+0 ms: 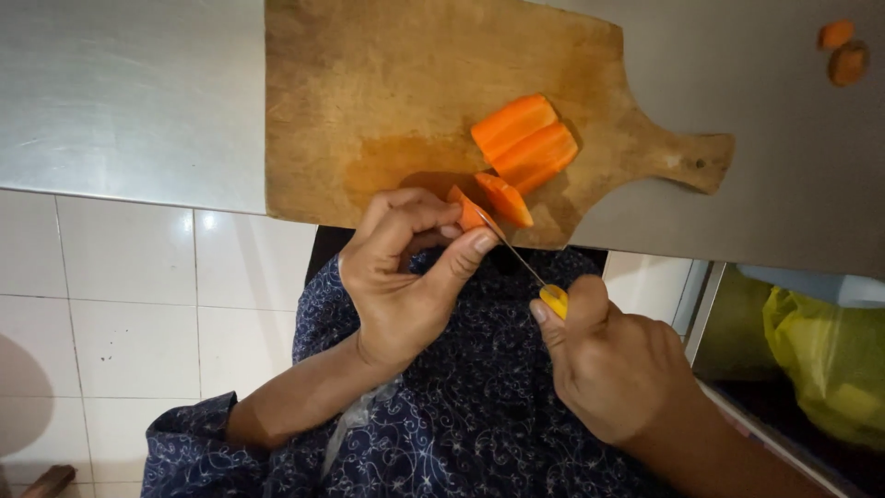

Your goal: Dicing carrot segments into small cubes on a wooden cutting board using a knife.

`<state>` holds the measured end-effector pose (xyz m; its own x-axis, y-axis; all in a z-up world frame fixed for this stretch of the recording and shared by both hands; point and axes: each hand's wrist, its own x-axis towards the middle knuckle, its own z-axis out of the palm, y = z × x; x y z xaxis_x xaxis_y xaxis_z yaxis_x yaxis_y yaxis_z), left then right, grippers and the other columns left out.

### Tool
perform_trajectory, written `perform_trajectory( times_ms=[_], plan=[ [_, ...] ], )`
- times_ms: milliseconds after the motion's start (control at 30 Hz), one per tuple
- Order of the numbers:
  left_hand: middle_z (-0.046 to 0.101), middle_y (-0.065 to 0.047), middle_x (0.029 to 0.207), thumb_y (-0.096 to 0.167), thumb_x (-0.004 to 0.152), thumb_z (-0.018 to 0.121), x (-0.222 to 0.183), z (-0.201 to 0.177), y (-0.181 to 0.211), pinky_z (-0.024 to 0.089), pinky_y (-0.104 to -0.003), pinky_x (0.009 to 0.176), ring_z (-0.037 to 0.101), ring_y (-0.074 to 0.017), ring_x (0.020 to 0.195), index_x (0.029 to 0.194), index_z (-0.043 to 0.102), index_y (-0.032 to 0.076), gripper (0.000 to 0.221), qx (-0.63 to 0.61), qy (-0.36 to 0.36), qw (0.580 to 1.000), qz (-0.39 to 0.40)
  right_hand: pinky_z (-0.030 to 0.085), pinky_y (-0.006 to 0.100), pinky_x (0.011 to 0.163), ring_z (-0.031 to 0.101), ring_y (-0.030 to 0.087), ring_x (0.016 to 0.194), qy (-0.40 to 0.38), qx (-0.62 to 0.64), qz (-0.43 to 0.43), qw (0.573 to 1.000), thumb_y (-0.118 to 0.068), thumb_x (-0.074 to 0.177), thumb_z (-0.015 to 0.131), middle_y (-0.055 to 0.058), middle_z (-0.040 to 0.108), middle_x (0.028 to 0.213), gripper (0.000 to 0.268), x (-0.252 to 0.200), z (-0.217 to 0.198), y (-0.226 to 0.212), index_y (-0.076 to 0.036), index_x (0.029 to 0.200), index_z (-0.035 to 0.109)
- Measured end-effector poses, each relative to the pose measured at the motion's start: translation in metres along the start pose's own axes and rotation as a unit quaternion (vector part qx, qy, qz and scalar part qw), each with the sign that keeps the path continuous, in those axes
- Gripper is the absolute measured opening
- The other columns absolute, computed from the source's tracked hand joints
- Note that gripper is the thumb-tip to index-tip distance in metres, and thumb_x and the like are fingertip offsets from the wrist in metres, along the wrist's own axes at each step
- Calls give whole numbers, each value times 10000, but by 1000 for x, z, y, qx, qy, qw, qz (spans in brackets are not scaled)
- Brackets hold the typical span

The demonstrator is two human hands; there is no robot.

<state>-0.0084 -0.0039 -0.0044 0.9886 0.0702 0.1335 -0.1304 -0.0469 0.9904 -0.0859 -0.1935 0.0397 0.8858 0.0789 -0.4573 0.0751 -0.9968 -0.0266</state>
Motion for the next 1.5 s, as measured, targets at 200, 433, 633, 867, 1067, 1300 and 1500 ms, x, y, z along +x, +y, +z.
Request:
perform_trajectory(
  times_ms=[200,433,633,867,1067,1300,1500],
  plan=[
    [619,-140,956,52,832,845,-3,0,-1,643,-235,713,668,-159,761,951,689,-21,210,6,10,1000,20,503,605,459,678,496,573,-95,6,31,995,-536,1062,447,149,678,629,418,7,-10,-7,-125,1019,386],
    [637,-139,962,47,835,846,-2,1,0,644,-242,728,682,-183,878,931,693,-20,193,21,16,999,22,484,594,424,667,469,527,-42,-6,38,998,-524,1076,436,137,673,657,429,12,0,-13,-104,1003,390],
    [628,-119,993,63,847,849,-4,2,-1,612,-210,682,643,-133,750,960,686,-5,210,23,15,999,19,510,642,524,685,527,653,-66,28,85,994,-510,1088,392,169,696,811,403,23,-3,-26,-113,1021,411],
    [592,-79,1001,89,886,810,-3,4,1,622,-205,713,633,-110,791,992,652,31,199,4,16,1000,1,491,628,463,671,509,607,-25,46,60,997,-483,1092,433,164,682,798,398,28,13,-25,-96,1005,400],
    [574,-165,1090,79,969,757,-5,0,-12,628,-345,850,700,-284,957,1135,664,-25,217,133,12,969,208,499,584,411,674,459,546,24,3,25,999,-467,1108,431,144,679,729,388,26,15,-27,-94,1005,406],
    [659,-174,1066,68,999,759,6,-6,-23,621,-394,752,689,-295,892,1173,689,-17,205,198,-19,920,338,580,558,536,724,399,636,-97,0,28,995,-377,1137,323,123,699,787,325,52,8,-32,-100,1019,444],
    [651,-211,1040,104,1026,636,26,-19,-10,573,-379,755,671,-331,861,1032,665,-69,175,179,-124,915,341,554,630,582,720,501,685,-126,54,38,990,-417,1114,356,206,724,809,405,64,-23,-30,-19,1165,406]
  ],
)
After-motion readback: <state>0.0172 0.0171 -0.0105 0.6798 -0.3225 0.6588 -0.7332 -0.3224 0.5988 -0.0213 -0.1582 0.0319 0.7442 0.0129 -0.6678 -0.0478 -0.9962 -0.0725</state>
